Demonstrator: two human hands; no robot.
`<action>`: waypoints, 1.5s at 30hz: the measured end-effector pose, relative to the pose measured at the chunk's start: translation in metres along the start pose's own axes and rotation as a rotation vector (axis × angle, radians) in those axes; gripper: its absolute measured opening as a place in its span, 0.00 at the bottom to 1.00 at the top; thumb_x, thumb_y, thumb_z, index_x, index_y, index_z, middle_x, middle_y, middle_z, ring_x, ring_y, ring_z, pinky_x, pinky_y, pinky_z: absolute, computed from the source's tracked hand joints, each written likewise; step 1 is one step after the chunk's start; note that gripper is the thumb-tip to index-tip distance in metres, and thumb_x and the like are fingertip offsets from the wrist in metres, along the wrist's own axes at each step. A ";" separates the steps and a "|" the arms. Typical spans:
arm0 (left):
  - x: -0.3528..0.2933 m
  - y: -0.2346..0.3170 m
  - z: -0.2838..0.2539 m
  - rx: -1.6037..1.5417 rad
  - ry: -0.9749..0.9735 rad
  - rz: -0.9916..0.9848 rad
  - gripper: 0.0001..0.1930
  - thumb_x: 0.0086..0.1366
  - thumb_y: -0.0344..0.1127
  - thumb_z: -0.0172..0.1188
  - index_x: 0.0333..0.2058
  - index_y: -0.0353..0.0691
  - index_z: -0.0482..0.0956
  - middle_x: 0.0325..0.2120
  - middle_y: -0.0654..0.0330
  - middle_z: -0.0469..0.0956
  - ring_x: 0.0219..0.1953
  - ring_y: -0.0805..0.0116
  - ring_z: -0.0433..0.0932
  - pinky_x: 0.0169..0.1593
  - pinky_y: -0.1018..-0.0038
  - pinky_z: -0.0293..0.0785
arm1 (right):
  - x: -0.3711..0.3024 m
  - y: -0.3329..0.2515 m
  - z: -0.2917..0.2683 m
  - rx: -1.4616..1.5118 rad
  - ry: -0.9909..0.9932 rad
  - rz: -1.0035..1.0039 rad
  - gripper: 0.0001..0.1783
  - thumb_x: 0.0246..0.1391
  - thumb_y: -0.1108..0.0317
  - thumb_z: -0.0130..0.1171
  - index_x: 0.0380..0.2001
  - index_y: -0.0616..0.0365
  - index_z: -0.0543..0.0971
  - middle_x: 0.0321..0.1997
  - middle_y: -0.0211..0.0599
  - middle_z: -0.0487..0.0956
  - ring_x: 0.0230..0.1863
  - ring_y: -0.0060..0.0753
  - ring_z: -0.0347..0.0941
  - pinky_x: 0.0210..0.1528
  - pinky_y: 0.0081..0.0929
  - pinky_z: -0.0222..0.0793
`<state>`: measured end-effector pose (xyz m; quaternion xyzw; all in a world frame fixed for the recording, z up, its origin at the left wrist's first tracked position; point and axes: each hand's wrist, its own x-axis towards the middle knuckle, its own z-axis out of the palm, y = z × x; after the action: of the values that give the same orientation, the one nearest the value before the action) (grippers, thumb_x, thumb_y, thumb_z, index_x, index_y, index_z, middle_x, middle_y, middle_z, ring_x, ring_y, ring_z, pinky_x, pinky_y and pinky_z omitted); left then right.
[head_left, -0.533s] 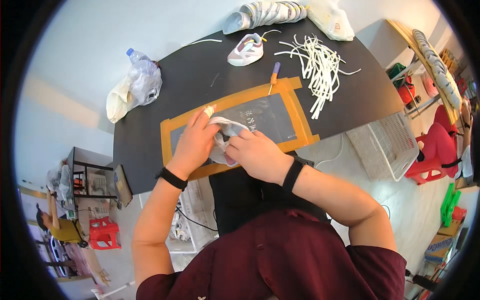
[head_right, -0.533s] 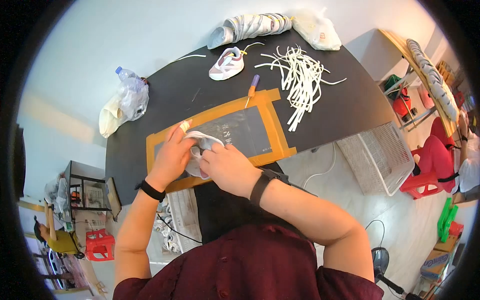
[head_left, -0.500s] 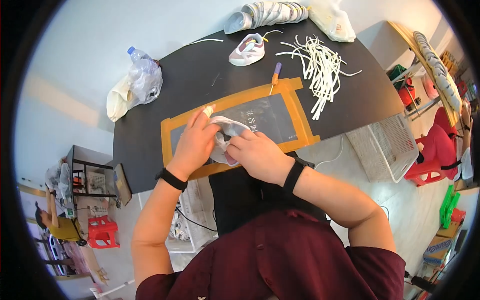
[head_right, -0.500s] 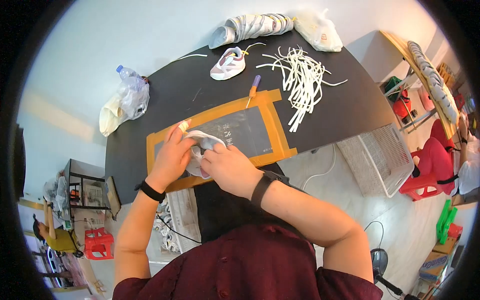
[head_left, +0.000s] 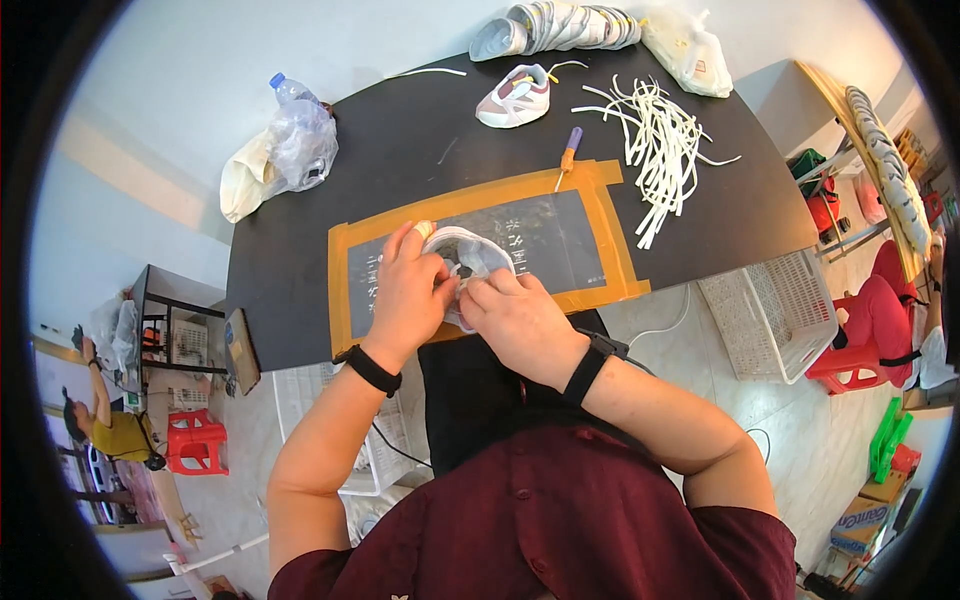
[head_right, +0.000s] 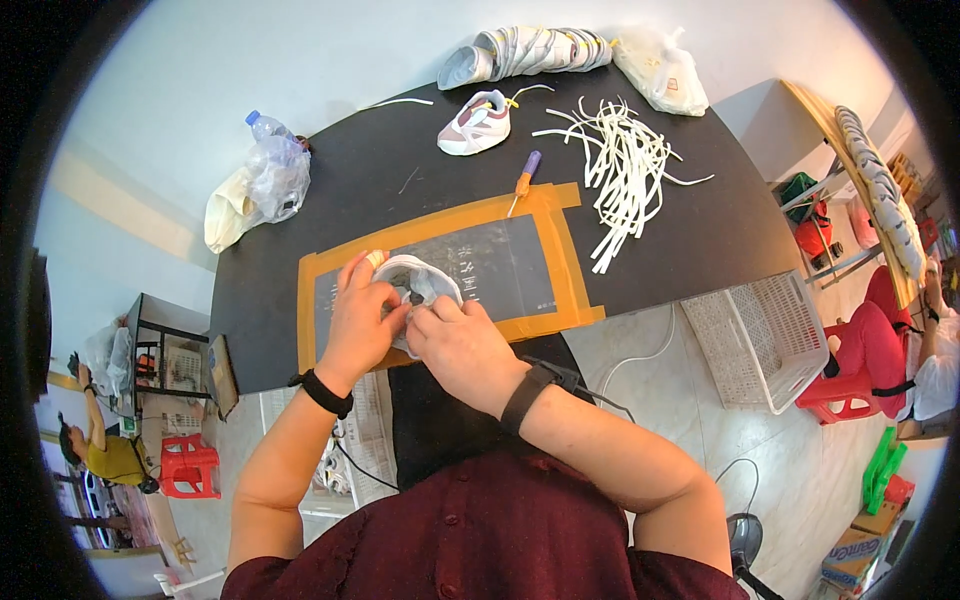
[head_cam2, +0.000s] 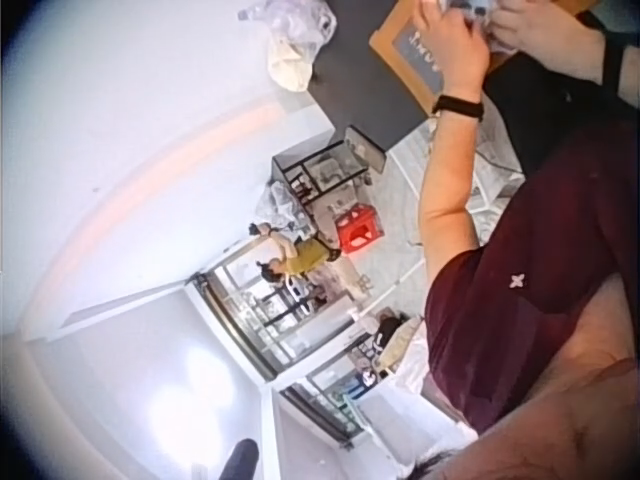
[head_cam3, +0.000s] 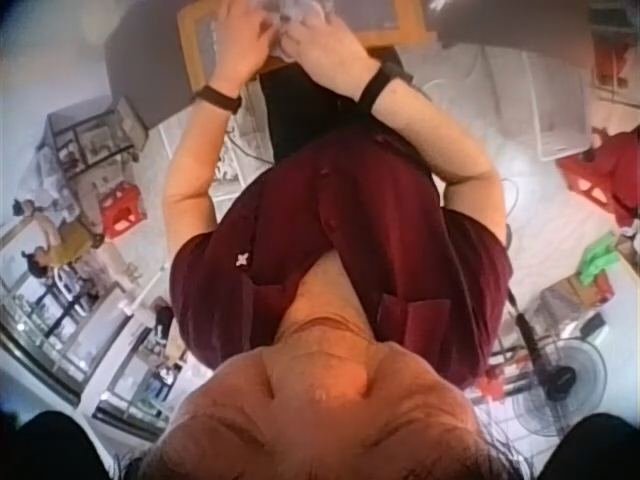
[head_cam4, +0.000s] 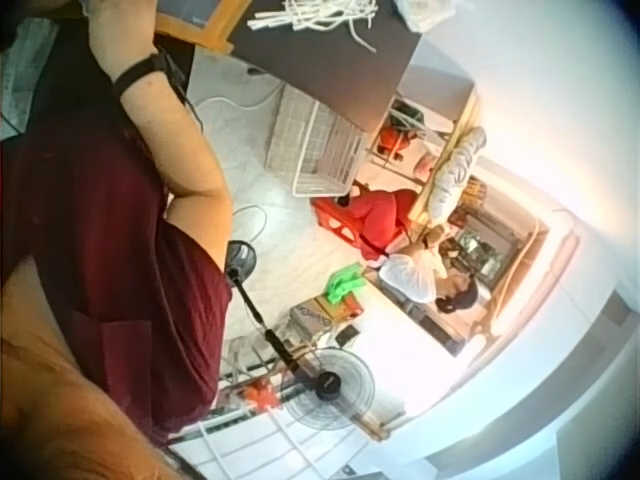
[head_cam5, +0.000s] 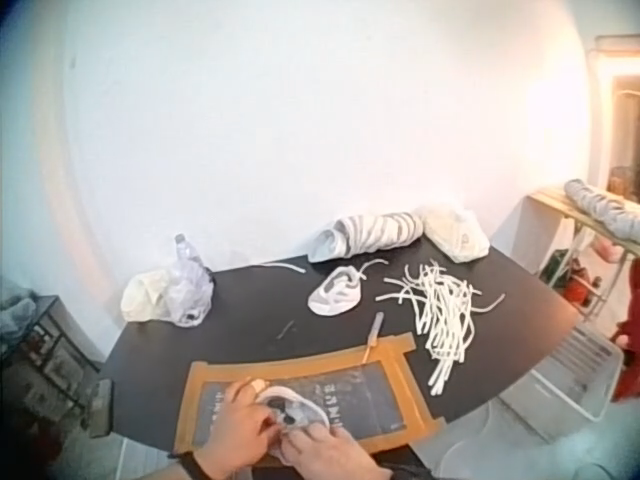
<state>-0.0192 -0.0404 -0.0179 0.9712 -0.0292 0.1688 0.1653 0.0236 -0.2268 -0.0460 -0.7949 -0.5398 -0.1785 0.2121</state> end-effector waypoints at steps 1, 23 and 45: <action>0.000 -0.001 0.002 -0.016 -0.002 -0.017 0.07 0.51 0.27 0.68 0.24 0.36 0.77 0.57 0.45 0.70 0.63 0.41 0.61 0.64 0.55 0.60 | 0.000 0.000 0.000 0.002 0.000 0.001 0.10 0.49 0.66 0.56 0.36 0.52 0.78 0.40 0.28 0.73 0.45 0.31 0.68 0.41 0.31 0.67; -0.004 -0.023 -0.001 -0.272 -0.050 0.014 0.05 0.57 0.23 0.61 0.33 0.34 0.76 0.58 0.48 0.69 0.60 0.44 0.66 0.60 0.61 0.66 | 0.009 -0.003 -0.003 0.130 -0.179 0.153 0.24 0.55 0.67 0.54 0.56 0.55 0.72 0.43 0.32 0.73 0.47 0.36 0.69 0.45 0.34 0.68; 0.019 -0.023 -0.008 0.343 -0.268 0.223 0.05 0.53 0.27 0.60 0.30 0.36 0.76 0.55 0.51 0.72 0.51 0.49 0.74 0.46 0.60 0.74 | 0.024 -0.012 -0.001 0.016 -0.328 0.201 0.24 0.52 0.67 0.55 0.54 0.57 0.74 0.43 0.34 0.73 0.45 0.37 0.71 0.39 0.35 0.71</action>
<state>-0.0010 -0.0162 -0.0113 0.9896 -0.1287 0.0581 -0.0269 0.0212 -0.2045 -0.0310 -0.8614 -0.4865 -0.0201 0.1446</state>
